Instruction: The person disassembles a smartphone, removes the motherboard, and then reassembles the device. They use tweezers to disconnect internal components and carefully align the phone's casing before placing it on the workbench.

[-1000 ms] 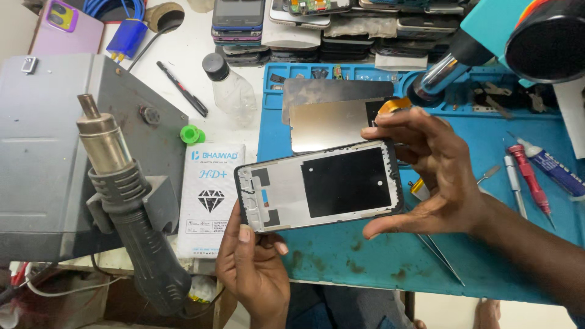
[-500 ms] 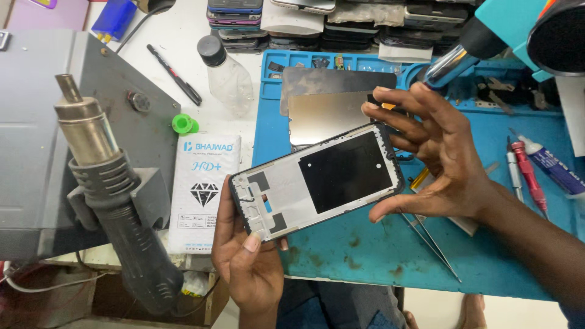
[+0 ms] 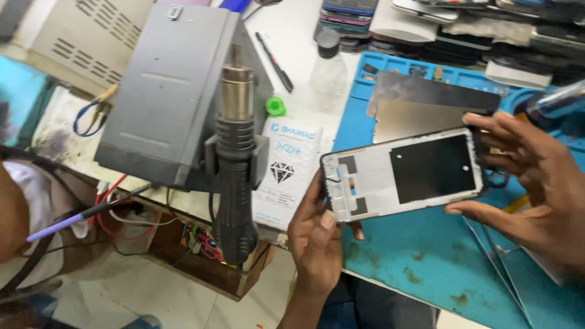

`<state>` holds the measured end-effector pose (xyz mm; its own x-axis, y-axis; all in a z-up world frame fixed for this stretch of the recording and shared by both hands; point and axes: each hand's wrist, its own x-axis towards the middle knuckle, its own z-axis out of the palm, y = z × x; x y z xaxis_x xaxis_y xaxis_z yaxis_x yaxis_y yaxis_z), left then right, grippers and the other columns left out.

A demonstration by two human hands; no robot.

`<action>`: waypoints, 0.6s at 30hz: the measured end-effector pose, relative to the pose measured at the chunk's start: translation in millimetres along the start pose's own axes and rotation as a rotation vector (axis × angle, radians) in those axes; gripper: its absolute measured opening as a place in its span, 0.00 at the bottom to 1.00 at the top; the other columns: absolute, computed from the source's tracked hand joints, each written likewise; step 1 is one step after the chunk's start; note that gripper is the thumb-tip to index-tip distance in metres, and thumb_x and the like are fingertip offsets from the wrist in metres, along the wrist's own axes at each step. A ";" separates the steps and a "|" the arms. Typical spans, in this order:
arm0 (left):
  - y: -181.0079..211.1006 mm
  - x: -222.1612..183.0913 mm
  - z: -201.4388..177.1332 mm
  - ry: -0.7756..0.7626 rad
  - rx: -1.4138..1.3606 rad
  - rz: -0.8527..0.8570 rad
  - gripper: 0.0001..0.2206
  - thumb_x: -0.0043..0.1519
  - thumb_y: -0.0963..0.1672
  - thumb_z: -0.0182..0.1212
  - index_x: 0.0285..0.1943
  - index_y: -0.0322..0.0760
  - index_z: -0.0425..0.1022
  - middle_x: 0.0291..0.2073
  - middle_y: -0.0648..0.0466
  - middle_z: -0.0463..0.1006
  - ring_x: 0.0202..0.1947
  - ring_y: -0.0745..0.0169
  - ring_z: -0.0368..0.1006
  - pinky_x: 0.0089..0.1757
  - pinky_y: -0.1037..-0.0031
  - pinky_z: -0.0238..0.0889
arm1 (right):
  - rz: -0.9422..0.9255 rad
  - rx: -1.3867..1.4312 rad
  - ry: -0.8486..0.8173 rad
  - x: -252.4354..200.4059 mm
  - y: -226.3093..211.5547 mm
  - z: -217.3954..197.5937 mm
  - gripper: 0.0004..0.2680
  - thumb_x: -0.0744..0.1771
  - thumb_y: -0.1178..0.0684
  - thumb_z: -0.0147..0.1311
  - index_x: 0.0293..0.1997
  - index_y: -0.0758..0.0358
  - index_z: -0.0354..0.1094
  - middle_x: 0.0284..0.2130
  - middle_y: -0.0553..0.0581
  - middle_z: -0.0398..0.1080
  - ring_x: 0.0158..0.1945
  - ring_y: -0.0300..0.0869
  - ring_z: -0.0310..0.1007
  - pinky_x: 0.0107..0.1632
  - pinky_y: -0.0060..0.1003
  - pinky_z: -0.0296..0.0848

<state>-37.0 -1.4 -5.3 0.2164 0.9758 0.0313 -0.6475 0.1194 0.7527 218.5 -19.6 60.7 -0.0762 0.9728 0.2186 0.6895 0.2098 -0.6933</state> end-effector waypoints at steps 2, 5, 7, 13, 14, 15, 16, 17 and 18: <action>-0.7 -1.4 -2.4 0.003 -0.056 0.003 0.30 0.69 0.44 0.53 0.78 0.19 0.54 0.56 0.41 0.76 0.44 0.61 0.75 0.38 0.70 0.71 | 0.030 -0.041 0.025 -0.7 -4.7 7.2 0.41 0.54 0.62 0.65 0.74 0.65 0.41 0.67 0.73 0.57 0.70 0.58 0.62 0.64 0.52 0.66; -4.3 -3.4 -3.9 0.012 -0.063 -0.005 0.27 0.72 0.45 0.52 0.76 0.17 0.59 0.53 0.43 0.78 0.41 0.63 0.74 0.38 0.70 0.69 | 0.074 -0.079 0.003 -0.6 9.3 17.1 0.41 0.53 0.61 0.66 0.74 0.62 0.44 0.64 0.71 0.60 0.65 0.57 0.67 0.62 0.50 0.71; -4.5 -4.8 -5.1 0.015 -0.035 0.005 0.25 0.73 0.45 0.51 0.74 0.16 0.63 0.49 0.44 0.79 0.40 0.64 0.73 0.39 0.71 0.68 | 0.176 -0.083 -0.064 -6.0 33.5 23.0 0.41 0.53 0.60 0.68 0.73 0.57 0.47 0.59 0.66 0.66 0.59 0.53 0.74 0.62 0.47 0.77; -4.1 -5.3 -4.4 0.051 -0.040 -0.010 0.21 0.73 0.43 0.50 0.70 0.18 0.67 0.44 0.46 0.80 0.37 0.66 0.71 0.38 0.72 0.67 | 0.076 0.017 -0.024 -62.1 163.7 43.3 0.44 0.56 0.49 0.68 0.79 0.63 0.41 0.73 0.70 0.57 0.57 0.51 0.75 0.54 0.38 0.81; -4.8 -4.2 -4.7 0.067 -0.050 -0.016 0.21 0.72 0.43 0.51 0.70 0.19 0.67 0.44 0.46 0.80 0.36 0.66 0.72 0.37 0.72 0.67 | 0.201 -0.065 -0.048 -69.8 180.9 52.8 0.43 0.54 0.50 0.71 0.75 0.62 0.44 0.67 0.68 0.61 0.57 0.51 0.76 0.54 0.38 0.81; -5.5 -3.6 -5.0 0.084 -0.060 -0.022 0.21 0.71 0.43 0.51 0.70 0.20 0.67 0.43 0.46 0.80 0.35 0.66 0.72 0.36 0.72 0.67 | 0.318 -0.133 -0.069 -73.6 192.3 59.1 0.44 0.53 0.48 0.73 0.75 0.63 0.45 0.65 0.67 0.62 0.56 0.50 0.77 0.55 0.39 0.80; -5.7 -4.3 -5.4 0.091 -0.048 -0.035 0.21 0.71 0.44 0.51 0.69 0.19 0.68 0.42 0.46 0.80 0.34 0.66 0.72 0.35 0.72 0.68 | 0.402 -0.191 -0.091 -78.1 193.8 60.3 0.45 0.51 0.47 0.74 0.74 0.63 0.46 0.62 0.66 0.64 0.55 0.49 0.77 0.56 0.39 0.78; -5.6 -4.4 -6.4 0.099 -0.036 -0.048 0.21 0.72 0.44 0.51 0.68 0.19 0.68 0.40 0.46 0.80 0.33 0.66 0.72 0.34 0.72 0.68 | 0.345 -0.216 -0.095 -79.7 186.5 55.9 0.46 0.50 0.46 0.75 0.73 0.64 0.47 0.60 0.65 0.65 0.54 0.49 0.77 0.57 0.40 0.77; -5.0 -4.6 -6.7 0.104 -0.026 -0.064 0.21 0.72 0.45 0.51 0.68 0.18 0.69 0.39 0.46 0.80 0.31 0.65 0.73 0.34 0.72 0.69 | 0.233 -0.240 -0.077 -80.0 170.8 43.0 0.47 0.49 0.44 0.77 0.73 0.64 0.48 0.58 0.64 0.67 0.53 0.48 0.77 0.58 0.40 0.76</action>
<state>-39.7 -5.3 -13.6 0.1813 0.9797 -0.0856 -0.6541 0.1851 0.7334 311.4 -57.3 -104.7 0.0559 0.9983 0.0144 0.8440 -0.0395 -0.5349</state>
